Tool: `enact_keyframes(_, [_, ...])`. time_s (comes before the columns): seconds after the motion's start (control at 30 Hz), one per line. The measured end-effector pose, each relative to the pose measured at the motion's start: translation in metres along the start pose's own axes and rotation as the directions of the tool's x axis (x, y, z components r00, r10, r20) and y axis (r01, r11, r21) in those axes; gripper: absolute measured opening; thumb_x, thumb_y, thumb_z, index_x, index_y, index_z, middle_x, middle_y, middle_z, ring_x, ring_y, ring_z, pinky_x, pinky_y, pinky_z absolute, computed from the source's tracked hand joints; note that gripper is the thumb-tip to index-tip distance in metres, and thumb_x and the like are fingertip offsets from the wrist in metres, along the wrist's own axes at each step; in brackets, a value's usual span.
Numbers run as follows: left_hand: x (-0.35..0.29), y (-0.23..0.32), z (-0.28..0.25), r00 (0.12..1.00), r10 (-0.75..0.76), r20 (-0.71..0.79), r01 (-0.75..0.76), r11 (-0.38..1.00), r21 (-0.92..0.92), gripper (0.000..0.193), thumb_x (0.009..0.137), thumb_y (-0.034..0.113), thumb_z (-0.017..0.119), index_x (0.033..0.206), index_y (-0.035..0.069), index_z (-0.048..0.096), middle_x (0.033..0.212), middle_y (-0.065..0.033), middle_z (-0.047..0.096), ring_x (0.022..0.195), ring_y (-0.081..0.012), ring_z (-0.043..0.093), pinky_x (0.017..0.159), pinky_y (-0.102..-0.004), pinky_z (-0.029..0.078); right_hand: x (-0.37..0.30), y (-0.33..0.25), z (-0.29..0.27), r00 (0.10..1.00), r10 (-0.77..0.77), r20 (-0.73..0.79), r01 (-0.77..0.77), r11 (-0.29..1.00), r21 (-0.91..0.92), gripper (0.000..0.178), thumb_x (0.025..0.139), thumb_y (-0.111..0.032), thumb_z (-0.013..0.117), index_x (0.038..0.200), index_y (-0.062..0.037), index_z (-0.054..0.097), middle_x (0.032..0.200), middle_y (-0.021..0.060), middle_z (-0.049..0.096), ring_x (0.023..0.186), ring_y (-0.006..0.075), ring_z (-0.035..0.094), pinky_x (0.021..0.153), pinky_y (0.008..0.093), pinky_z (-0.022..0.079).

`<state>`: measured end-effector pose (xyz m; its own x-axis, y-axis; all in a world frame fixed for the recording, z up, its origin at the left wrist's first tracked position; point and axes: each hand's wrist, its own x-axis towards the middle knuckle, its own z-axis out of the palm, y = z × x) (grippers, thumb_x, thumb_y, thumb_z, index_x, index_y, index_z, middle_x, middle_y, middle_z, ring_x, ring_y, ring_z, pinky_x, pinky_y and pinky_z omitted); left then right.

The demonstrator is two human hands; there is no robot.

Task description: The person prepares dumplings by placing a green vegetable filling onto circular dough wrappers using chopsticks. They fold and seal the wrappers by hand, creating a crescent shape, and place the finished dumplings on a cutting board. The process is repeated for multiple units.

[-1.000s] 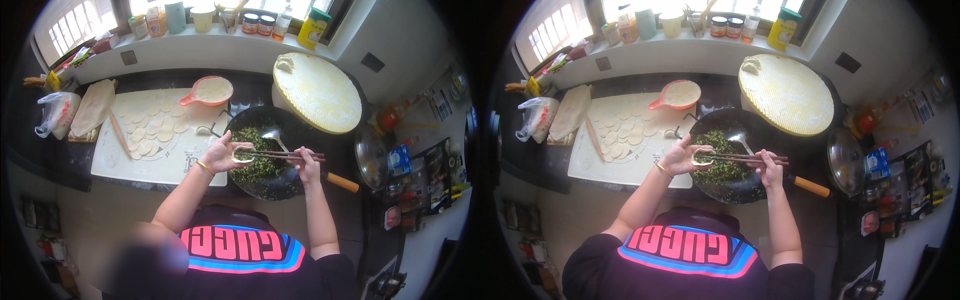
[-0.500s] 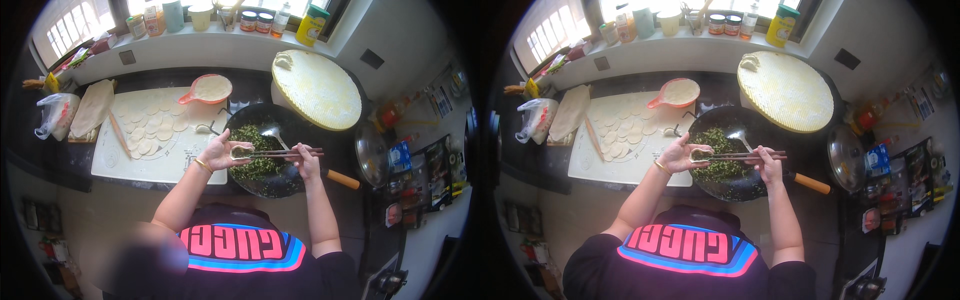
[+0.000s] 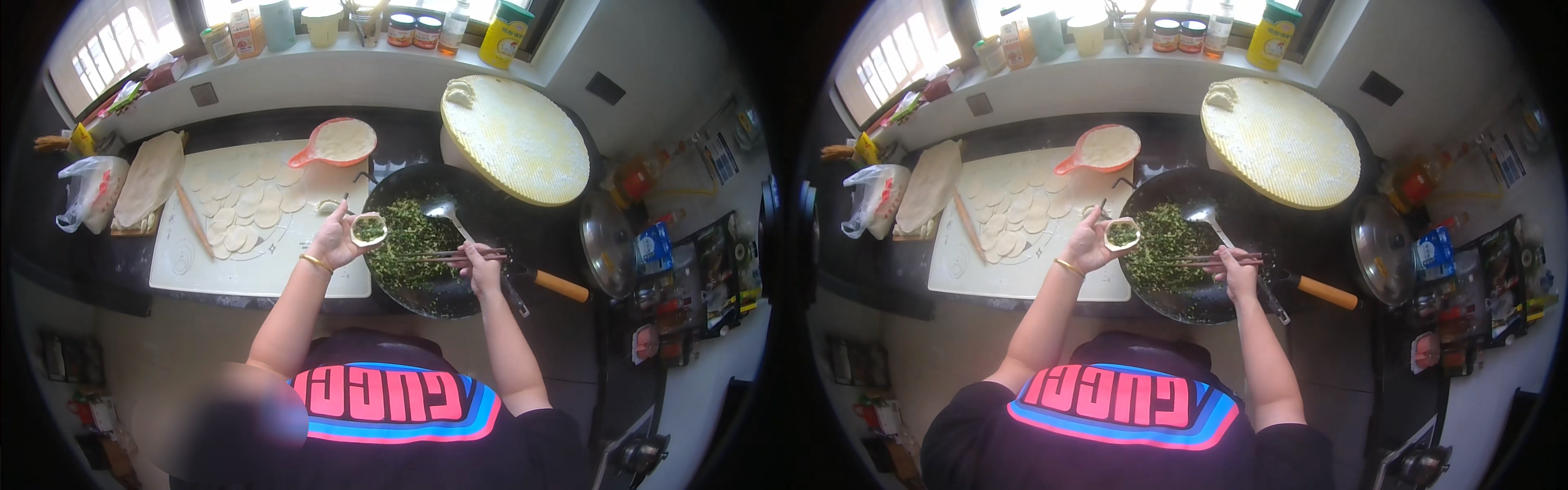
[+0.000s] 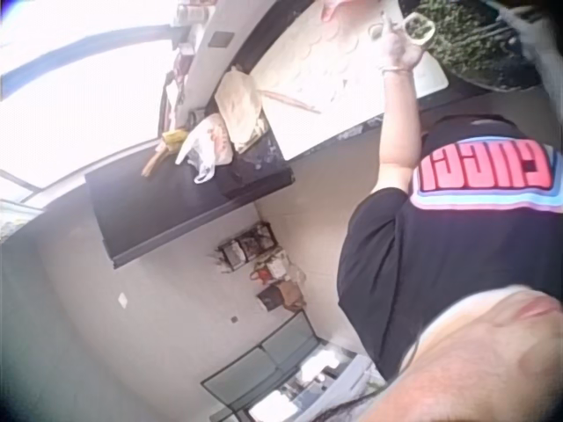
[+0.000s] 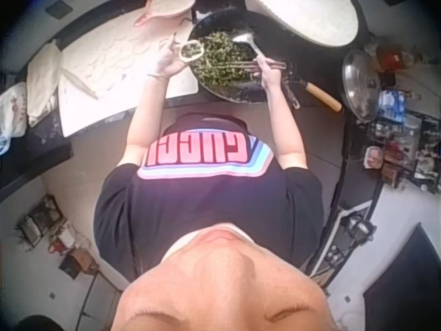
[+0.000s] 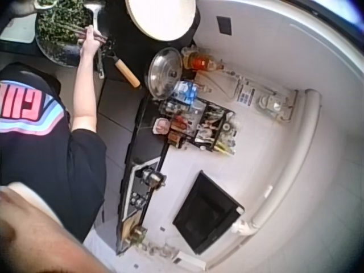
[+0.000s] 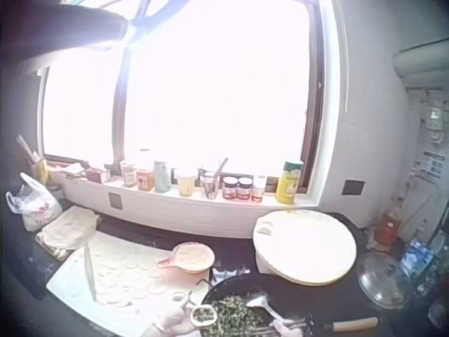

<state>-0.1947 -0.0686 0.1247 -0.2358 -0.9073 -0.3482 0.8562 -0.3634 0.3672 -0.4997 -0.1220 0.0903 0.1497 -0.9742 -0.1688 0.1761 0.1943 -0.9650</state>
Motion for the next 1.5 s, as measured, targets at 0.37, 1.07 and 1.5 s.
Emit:
enact_keyframes(0.37, [-0.007, 0.001, -0.003, 1.000, 0.000, 0.001, 0.001, 1.000, -0.021, 0.066, 0.095, 0.052, 0.025, 0.116, -0.007, 0.047, 0.112, -0.0189, 0.054, 0.107, -0.0324, 0.053, 0.094, -0.0498, 0.042, -0.007, -0.031, 0.000, 0.999, 0.024, -0.035, -0.021, 0.998, 0.066, 0.022, 0.088, -0.024, 0.060, 0.086, -0.0022, 0.061, 0.077, 0.0120, 0.066, 0.062, 0.0228, 0.067, 0.040, 0.0195, 0.044])
enact_keyframes(1.07, [0.003, -0.019, 0.022, 0.971, -0.156, 0.183, 0.179, 0.977, -0.117, 0.068, 0.094, 0.053, 0.024, 0.124, -0.006, 0.040, 0.122, -0.0207, 0.047, 0.115, -0.0371, 0.046, 0.098, -0.0541, 0.037, -0.017, -0.084, 0.012, 0.978, -0.119, 0.169, 0.090, 0.981, 0.170, 0.021, 0.089, -0.020, 0.058, 0.089, 0.0001, 0.062, 0.080, 0.0151, 0.066, 0.067, 0.0248, 0.067, 0.043, 0.0201, 0.045])
enact_keyframes(1.5, [-0.005, -0.018, 0.025, 0.971, -0.180, 0.155, 0.190, 0.980, -0.052, 0.072, 0.094, 0.054, 0.024, 0.120, -0.010, 0.044, 0.117, -0.0220, 0.051, 0.112, -0.0326, 0.048, 0.099, -0.0525, 0.037, -0.010, -0.073, 0.008, 0.985, -0.035, 0.167, 0.010, 0.988, 0.154, 0.021, 0.089, -0.020, 0.057, 0.086, -0.0003, 0.062, 0.078, 0.0146, 0.066, 0.065, 0.0253, 0.067, 0.041, 0.0208, 0.042])
